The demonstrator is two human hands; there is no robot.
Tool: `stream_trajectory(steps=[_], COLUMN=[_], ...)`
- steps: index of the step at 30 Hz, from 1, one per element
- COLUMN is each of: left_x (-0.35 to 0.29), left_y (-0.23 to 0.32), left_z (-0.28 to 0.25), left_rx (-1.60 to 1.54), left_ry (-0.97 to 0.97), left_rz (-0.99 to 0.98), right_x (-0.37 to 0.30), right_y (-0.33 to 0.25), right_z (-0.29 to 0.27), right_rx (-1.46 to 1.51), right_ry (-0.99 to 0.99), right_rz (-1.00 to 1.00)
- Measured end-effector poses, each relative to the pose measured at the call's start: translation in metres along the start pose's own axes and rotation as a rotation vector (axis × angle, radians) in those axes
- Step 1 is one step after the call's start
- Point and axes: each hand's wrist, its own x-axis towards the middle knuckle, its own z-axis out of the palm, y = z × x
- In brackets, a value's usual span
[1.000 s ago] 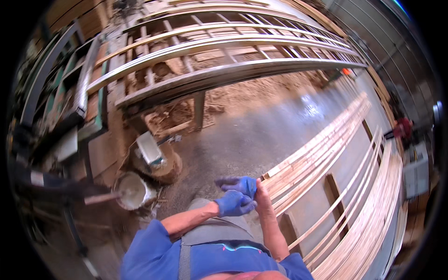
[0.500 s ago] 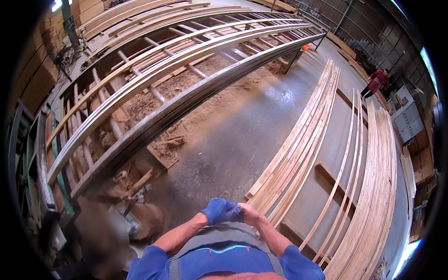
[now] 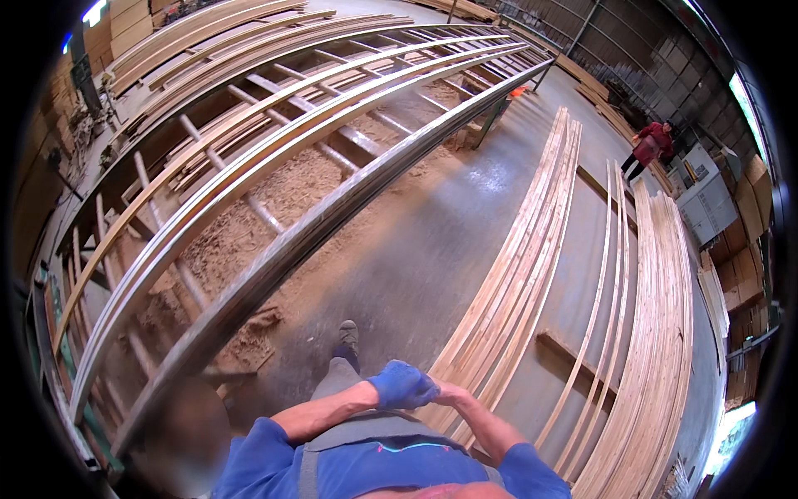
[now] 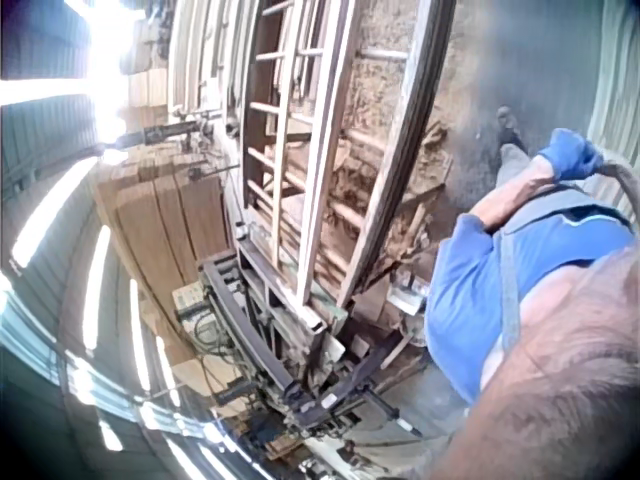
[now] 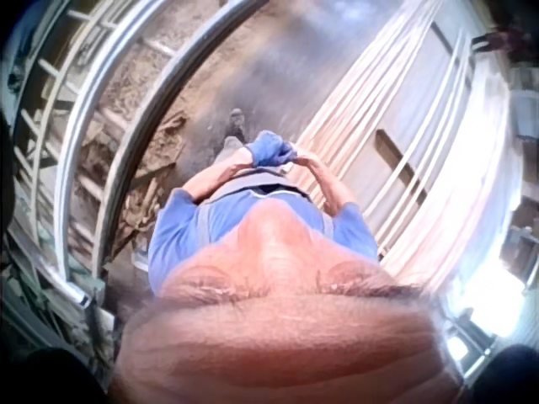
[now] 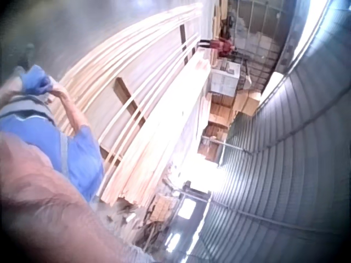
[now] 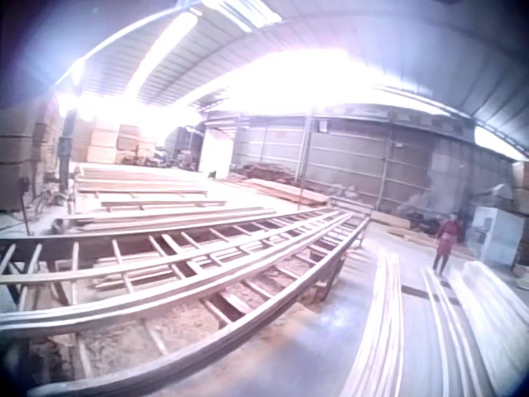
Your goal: The person arranges thin wooden planks on a metal rack and then uses a paint roller to apply white paint to the planks. The person repeatedly picks up planks, places them on the rack, and paints them.
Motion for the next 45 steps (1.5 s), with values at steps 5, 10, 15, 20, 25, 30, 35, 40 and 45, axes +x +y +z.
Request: stream_trajectory(steps=[5,10,15,20,25,30,35,40,45], left_x=[0.095,0.203,0.322,0.461,0.53,0.552,0.577,0.598,0.63], left_y=[-0.052,-0.085,-0.154,-0.198,-0.252,-0.372,-0.489,-0.555,-0.6], left_z=[-0.095,-0.158,-0.208,-0.27,-0.353,-0.413,-0.455,-0.478,-0.505], left_rx=[-0.069,-0.111,-0.05,-0.182,-1.183,-1.745,-2.013,-2.201,-1.833], left_ry=[-0.11,-0.134,-0.043,0.146,0.207,1.042,1.436,1.897,2.266], left_rz=[0.053,0.221,0.267,0.102,-0.126,-0.315,0.039,0.104,0.216], right_x=[0.039,0.125,0.221,0.247,0.272,0.358,0.464,0.516,0.614], right_y=[-0.036,-0.023,-0.17,-0.347,-0.444,-0.544,-0.615,-0.639,-0.664], right_z=[-0.129,-0.23,-0.354,-0.484,-0.63,-0.777,-0.905,-1.008,-1.119], right_rx=[-0.255,0.035,-0.514,0.043,0.197,0.361,0.477,0.624,0.64], right_ry=[-0.141,-0.014,0.406,0.66,0.625,0.553,0.464,0.591,0.538], right_rz=[0.029,-0.005,-0.389,-0.28,-0.385,-0.398,-0.347,-0.214,-0.21])
